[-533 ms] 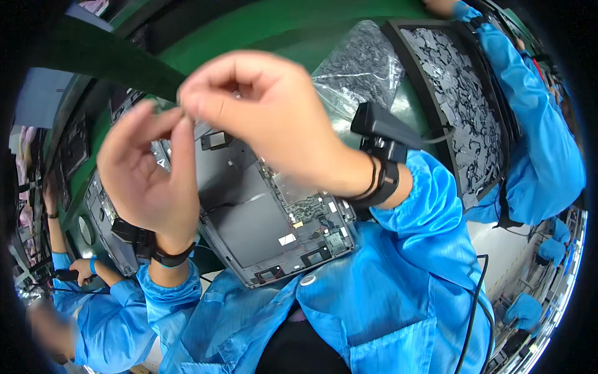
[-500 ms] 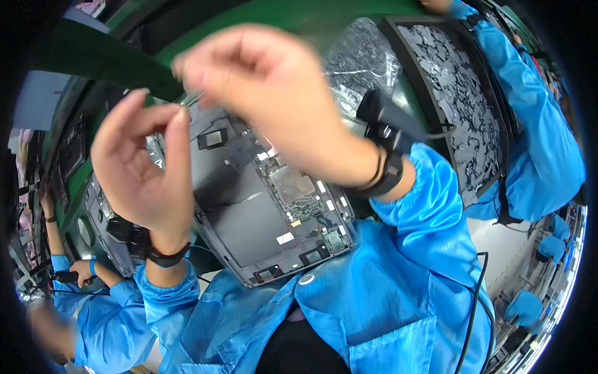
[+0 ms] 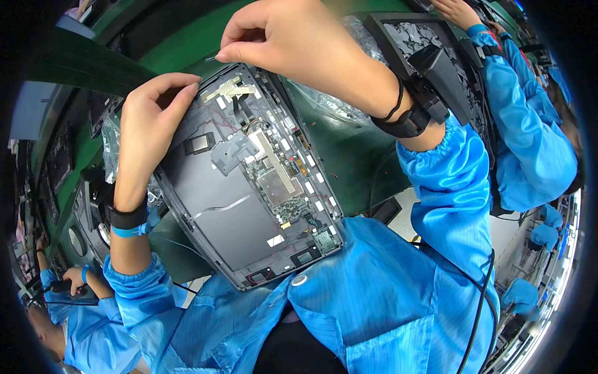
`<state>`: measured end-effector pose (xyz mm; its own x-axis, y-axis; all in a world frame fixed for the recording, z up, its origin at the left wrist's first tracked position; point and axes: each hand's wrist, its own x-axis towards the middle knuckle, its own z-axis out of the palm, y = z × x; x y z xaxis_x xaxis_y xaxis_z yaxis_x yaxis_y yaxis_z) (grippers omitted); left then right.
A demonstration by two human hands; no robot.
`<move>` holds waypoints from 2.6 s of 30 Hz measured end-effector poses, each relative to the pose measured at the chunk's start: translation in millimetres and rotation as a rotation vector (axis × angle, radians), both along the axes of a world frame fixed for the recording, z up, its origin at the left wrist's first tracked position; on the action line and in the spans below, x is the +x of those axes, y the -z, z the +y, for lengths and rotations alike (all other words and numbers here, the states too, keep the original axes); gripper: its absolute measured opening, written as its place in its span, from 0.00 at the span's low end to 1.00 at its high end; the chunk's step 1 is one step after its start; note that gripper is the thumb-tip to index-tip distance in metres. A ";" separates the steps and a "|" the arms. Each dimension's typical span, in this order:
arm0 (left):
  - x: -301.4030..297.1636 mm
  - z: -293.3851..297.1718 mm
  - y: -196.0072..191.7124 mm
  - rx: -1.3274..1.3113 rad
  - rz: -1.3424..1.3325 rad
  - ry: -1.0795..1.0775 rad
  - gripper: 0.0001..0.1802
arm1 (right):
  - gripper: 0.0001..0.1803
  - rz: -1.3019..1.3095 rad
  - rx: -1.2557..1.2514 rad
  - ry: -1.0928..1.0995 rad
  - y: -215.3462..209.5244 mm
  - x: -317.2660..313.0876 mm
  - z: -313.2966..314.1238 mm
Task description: Assembling internal components and connecting cables inside electronic devices such as tablets or laptops on a factory production line.
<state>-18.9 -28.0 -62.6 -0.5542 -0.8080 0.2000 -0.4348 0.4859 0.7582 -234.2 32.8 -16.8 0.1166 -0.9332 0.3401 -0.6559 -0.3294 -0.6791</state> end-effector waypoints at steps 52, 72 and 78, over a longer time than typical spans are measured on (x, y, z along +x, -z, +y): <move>-14.1 -2.4 5.2 -0.482 -0.082 0.060 0.05 | 0.13 0.606 -0.047 0.023 21.6 8.2 -3.9; 15.6 81.7 -11.8 -0.762 -0.457 0.257 0.22 | 0.06 0.272 -0.358 -0.153 28.7 -6.5 24.2; 16.1 76.8 -19.2 -0.791 -0.310 0.224 0.20 | 0.14 0.210 -0.583 -0.305 49.0 6.6 41.0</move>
<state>-2.8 48.8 -43.5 -0.8056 -0.3612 0.4697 -0.3962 0.9178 0.0263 -227.6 73.7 -65.8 0.4629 -0.5203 0.7176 -0.5746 -0.7926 -0.2040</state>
